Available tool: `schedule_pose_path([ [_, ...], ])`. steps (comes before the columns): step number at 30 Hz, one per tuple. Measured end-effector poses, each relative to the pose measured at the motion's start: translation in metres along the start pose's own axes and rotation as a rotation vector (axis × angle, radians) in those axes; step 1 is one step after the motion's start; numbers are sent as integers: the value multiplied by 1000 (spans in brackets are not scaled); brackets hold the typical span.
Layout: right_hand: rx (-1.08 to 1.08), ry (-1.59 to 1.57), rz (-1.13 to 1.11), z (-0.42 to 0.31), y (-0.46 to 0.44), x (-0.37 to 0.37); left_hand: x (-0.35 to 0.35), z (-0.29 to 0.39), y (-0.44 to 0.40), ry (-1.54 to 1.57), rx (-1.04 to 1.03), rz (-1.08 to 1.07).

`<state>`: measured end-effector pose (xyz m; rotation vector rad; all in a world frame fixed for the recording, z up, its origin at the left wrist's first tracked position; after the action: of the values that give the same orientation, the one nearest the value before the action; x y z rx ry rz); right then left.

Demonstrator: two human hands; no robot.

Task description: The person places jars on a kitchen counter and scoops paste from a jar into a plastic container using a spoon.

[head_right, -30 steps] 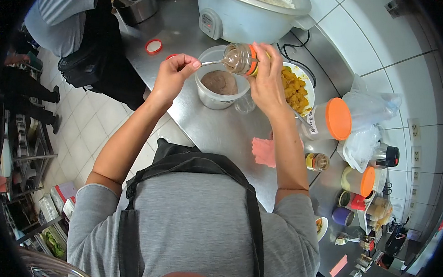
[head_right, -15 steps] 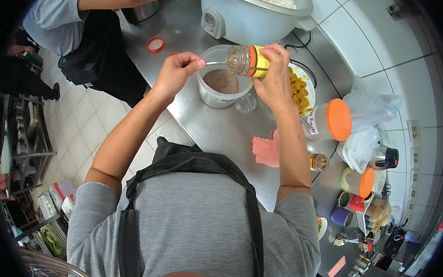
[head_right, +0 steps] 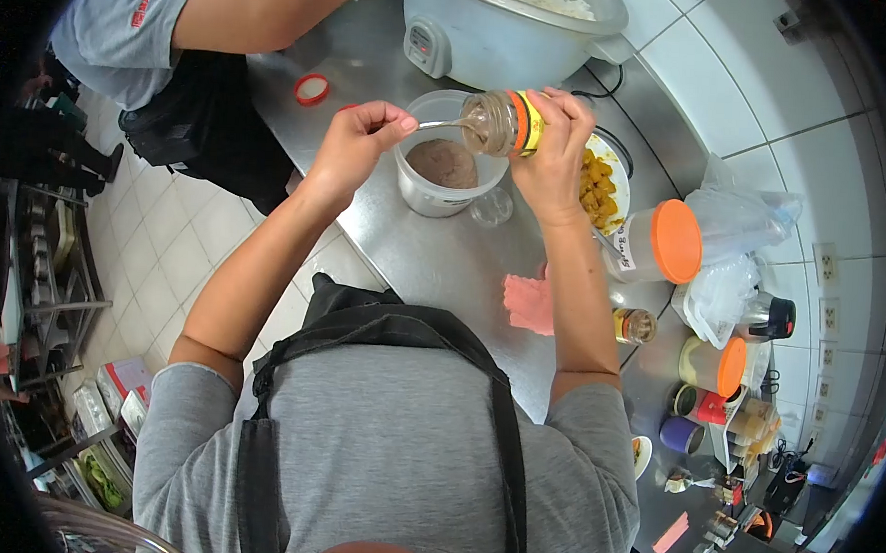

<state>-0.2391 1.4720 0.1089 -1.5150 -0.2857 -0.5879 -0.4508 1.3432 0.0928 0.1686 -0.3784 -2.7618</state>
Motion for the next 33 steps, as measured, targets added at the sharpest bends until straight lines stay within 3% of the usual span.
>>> schedule_pose_path([
  [5,-48,25,69,7,2,1,4,-4,1,68,22,-26],
  [8,-103,42,-3,11,4,7,19,1,5,-69,-98,114],
  [10,-124,14,-45,11,3,10,26,26,24,-545,-415,478],
  [12,-111,14,-64,12,0,12,26,35,30,-484,-516,527],
  [18,-119,73,-67,22,-5,28,31,53,46,-822,-955,737],
  [20,-134,122,-64,18,-1,32,25,48,43,-950,-1013,690],
  [22,-302,118,-6,12,5,39,15,39,35,-1074,-1080,633],
  [25,-474,52,79,6,38,41,-6,21,18,-1426,-1055,396],
  [27,-617,26,130,-7,60,48,-8,18,17,-1394,-1073,365],
  [33,-704,107,169,-42,103,75,-2,24,23,-1200,-1052,321],
])
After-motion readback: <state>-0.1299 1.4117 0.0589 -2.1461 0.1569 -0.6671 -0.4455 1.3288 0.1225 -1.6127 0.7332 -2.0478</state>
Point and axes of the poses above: each hand's wrist, its own y-axis away from the middle knuckle, its own x-axis out of the back of the hand, z = x × y, the point moved 2 cm from there along -y, towards the middle knuckle, and after that the axes turned 14 degrees about x, right-handed, at the moved point
